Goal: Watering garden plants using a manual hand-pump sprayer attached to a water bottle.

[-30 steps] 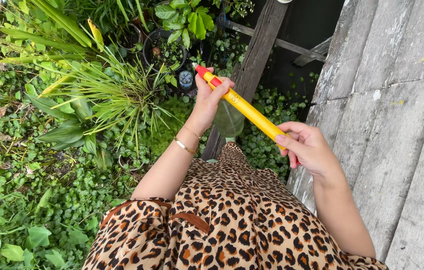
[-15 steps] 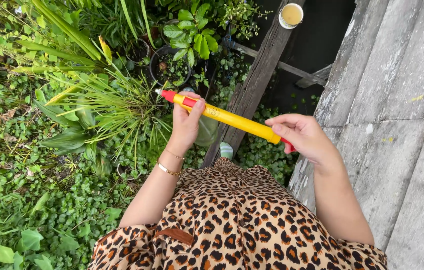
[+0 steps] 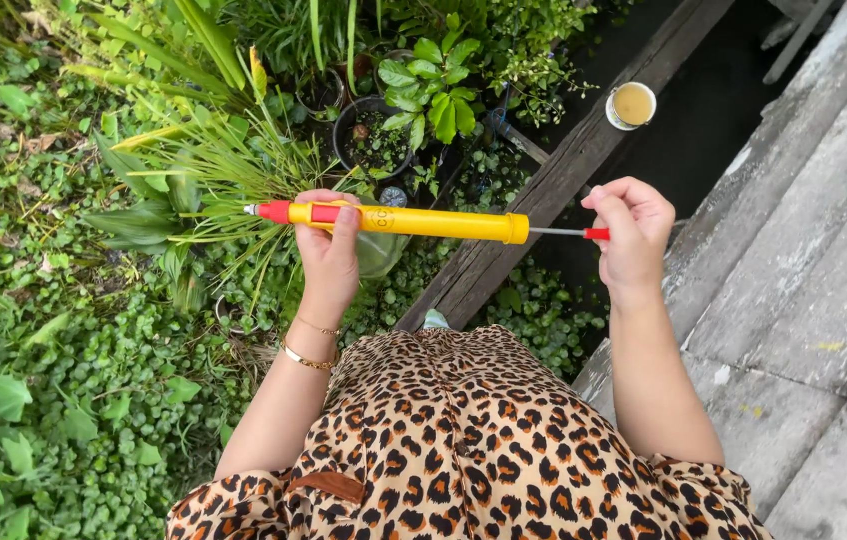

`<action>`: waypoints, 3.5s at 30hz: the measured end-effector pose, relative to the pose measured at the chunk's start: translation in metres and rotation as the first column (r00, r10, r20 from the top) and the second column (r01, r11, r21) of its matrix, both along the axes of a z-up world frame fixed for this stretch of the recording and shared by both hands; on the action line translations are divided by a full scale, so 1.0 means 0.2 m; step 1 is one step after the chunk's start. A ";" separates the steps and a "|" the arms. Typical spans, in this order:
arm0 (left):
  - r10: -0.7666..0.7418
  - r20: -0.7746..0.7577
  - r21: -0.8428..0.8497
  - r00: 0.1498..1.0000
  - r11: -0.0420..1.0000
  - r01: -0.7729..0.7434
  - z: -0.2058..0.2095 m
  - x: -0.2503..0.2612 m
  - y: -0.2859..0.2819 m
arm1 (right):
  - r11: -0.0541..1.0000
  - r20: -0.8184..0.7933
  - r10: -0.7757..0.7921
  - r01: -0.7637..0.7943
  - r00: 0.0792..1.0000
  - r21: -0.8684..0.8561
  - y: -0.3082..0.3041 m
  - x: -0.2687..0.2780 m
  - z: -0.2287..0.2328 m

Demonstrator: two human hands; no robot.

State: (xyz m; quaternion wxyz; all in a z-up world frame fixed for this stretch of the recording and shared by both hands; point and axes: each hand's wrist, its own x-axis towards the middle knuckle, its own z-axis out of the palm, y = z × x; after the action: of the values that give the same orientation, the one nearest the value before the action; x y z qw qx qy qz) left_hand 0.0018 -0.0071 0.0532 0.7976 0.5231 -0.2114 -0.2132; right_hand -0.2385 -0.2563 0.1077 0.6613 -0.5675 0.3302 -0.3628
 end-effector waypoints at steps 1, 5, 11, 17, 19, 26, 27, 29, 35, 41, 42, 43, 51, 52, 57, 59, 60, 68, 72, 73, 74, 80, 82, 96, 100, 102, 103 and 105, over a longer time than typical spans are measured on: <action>0.023 0.000 0.002 1.000 1.000 -0.023 -0.01 0.00 0.01 | 1.000 0.000 0.023 -0.023 1.000 0.002 -0.01 0.04 -0.04; 0.136 -0.007 0.012 0.991 0.991 -0.136 -0.02 -0.01 0.08 | 0.980 -0.036 0.200 -0.201 0.979 -0.010 0.02 0.24 -0.11; 0.308 -0.040 -0.001 0.951 0.951 -0.308 -0.01 -0.05 0.29 | 0.861 -0.119 0.499 -0.507 0.858 -0.041 0.20 0.54 -0.13; 0.518 -0.044 -0.014 0.854 0.855 -0.519 0.01 -0.06 0.56 | 0.793 -0.054 0.607 -0.609 0.793 -0.027 0.17 0.74 -0.08; 0.565 -0.059 -0.043 0.823 0.822 -0.568 0.00 -0.05 0.65 | 0.807 -0.019 0.590 -0.590 0.807 0.028 0.15 0.80 -0.06; 0.643 -0.012 -0.015 0.766 0.765 -0.643 0.03 -0.10 0.83 | 0.684 -0.041 0.726 -0.727 0.686 -0.058 0.40 0.93 -0.07; 0.640 -0.031 -0.013 0.768 0.768 -0.640 0.03 -0.10 0.85 | 0.640 -0.068 0.761 -0.764 0.645 -0.086 0.46 0.94 -0.05; 0.646 -0.023 0.006 0.763 0.763 -0.646 0.04 -0.12 0.87 | 0.604 -0.133 0.782 -0.793 0.609 -0.078 0.63 0.94 -0.06; 0.676 -0.074 0.004 0.733 0.735 -0.678 0.03 -0.15 1.09 | 0.496 -0.232 0.832 -0.863 0.504 -0.098 0.92 0.99 -0.03; 0.723 -0.056 0.006 0.688 0.689 -0.724 0.00 -0.18 1.35 | 0.400 -0.311 0.857 -0.911 0.411 -0.102 1.16 1.03 -0.05; 0.734 -0.060 0.006 0.676 0.678 -0.735 -0.01 -0.19 1.39 | 0.361 -0.312 0.872 -0.926 0.376 -0.109 1.19 1.04 -0.07; 0.737 -0.059 0.009 0.674 0.675 -0.738 0.00 -0.20 1.42 | 0.357 -0.312 0.874 -0.928 0.372 -0.106 1.23 1.05 -0.07; 0.776 -0.015 -0.001 0.630 0.630 -0.777 0.00 -0.24 1.68 | 0.183 -0.509 0.837 -0.979 0.200 -0.084 1.51 1.11 0.06; 0.778 -0.015 0.000 0.628 0.629 -0.778 0.00 -0.24 1.71 | 0.181 -0.508 0.838 -0.980 0.198 -0.083 1.51 1.11 0.03; 0.790 -0.051 0.018 0.611 0.612 -0.790 0.01 -0.23 1.81 | 0.248 -0.409 0.888 -0.968 0.213 0.035 1.48 1.12 -0.05; 0.801 -0.044 0.012 0.597 0.598 -0.801 0.01 -0.22 1.83 | 0.306 -0.445 0.855 -0.952 0.268 0.015 1.40 1.13 0.00; 0.811 -0.037 0.004 0.584 0.585 -0.811 0.00 -0.20 1.84 | 0.363 -0.480 0.816 -0.932 0.322 -0.009 1.36 1.14 0.02; 0.698 -0.084 -0.057 0.711 0.709 -0.703 -0.03 -0.04 1.66 | 0.544 -0.484 0.706 -0.834 0.518 -0.099 1.23 1.00 0.03; 0.572 -0.092 -0.056 0.815 0.814 -0.578 -0.04 0.00 1.45 | 0.561 -0.466 0.687 -0.815 0.557 -0.146 1.30 0.90 0.05; 0.559 -0.091 -0.058 0.824 0.823 -0.565 -0.05 0.02 1.42 | 0.574 -0.467 0.677 -0.805 0.569 -0.149 1.29 0.88 0.04; 0.520 -0.129 -0.102 0.844 0.840 -0.533 -0.07 0.03 1.38 | 0.602 -0.449 0.665 -0.784 0.597 -0.151 1.28 0.86 0.04; 0.326 -0.164 -0.150 0.931 0.925 -0.350 -0.09 0.10 1.20 | 0.720 -0.407 0.607 -0.689 0.683 -0.083 1.11 0.70 0.10; 0.293 -0.147 -0.152 0.945 0.937 -0.314 -0.09 0.11 1.14 | 0.769 -0.410 0.559 -0.636 0.721 -0.069 1.05 0.62 0.09; 0.125 -0.140 -0.110 0.982 0.984 -0.141 -0.14 0.11 0.88 | 0.926 -0.368 0.280 -0.351 0.887 -0.141 0.98 0.29 0.12; 0.081 -0.115 -0.090 0.990 0.992 -0.091 -0.09 0.05 0.80 | 0.902 -0.421 0.216 -0.346 0.881 -0.260 1.09 0.30 0.12; 0.059 -0.160 -0.091 0.985 0.993 -0.074 -0.13 0.06 0.83 | 0.904 -0.345 0.319 -0.393 0.883 -0.167 1.10 0.29 0.14; 0.050 -0.158 -0.090 0.986 0.994 -0.065 -0.12 0.07 0.83 | 0.908 -0.343 0.312 -0.384 0.886 -0.167 1.07 0.26 0.14; 0.052 -0.222 -0.110 0.974 0.991 -0.078 -0.11 0.09 0.83 | 0.927 -0.375 0.228 -0.318 0.898 -0.198 1.02 0.21 0.13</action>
State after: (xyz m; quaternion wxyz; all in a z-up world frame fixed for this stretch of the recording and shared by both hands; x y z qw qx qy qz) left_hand 0.0194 0.1591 0.0319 0.8521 0.4551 -0.1172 -0.2303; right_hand -0.1955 -0.0523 0.1342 0.5593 -0.7431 0.3083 -0.1995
